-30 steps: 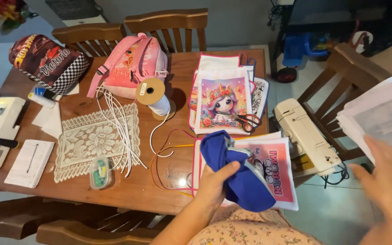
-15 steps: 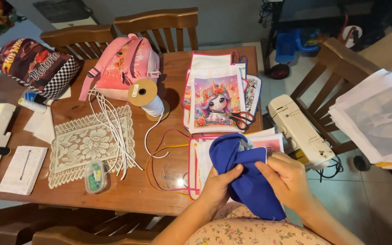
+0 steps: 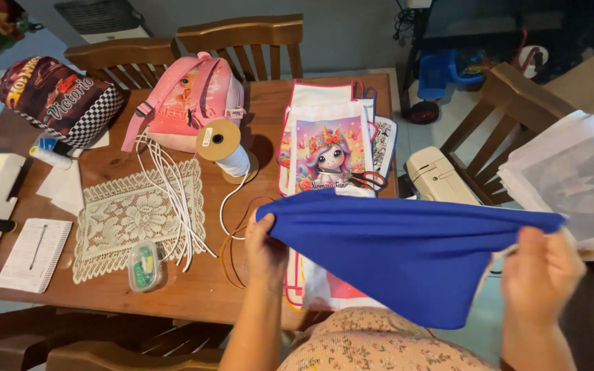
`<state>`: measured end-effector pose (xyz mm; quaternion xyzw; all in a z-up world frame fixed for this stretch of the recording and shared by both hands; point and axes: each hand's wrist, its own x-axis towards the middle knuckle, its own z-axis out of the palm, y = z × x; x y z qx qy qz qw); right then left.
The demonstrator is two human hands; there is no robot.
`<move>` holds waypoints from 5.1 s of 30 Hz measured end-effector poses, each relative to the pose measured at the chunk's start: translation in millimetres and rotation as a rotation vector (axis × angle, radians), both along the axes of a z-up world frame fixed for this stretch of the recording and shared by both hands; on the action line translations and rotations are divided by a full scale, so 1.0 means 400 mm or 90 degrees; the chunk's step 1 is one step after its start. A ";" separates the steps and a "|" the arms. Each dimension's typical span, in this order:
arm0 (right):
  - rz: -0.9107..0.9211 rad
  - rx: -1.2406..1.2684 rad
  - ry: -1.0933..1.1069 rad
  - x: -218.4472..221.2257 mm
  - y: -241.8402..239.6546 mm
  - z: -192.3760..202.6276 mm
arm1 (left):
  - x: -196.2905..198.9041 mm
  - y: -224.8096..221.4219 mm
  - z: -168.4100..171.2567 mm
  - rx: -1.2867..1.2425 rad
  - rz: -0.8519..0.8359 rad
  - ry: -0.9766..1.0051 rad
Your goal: Trimming fabric and inserting a drawstring into a small blue pouch at a workshop table.
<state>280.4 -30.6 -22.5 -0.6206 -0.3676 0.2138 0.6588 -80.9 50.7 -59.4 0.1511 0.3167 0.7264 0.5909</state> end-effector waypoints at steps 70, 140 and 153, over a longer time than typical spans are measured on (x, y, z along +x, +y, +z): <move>0.533 0.422 -0.853 -0.042 0.147 0.301 | 0.053 -0.197 0.676 0.630 -1.084 0.794; 0.544 0.202 -0.472 -0.130 0.042 0.220 | 0.141 -0.115 0.366 0.690 -0.189 0.982; 0.581 0.091 -0.420 -0.199 0.047 0.121 | 0.151 -0.154 0.159 0.392 -0.270 0.732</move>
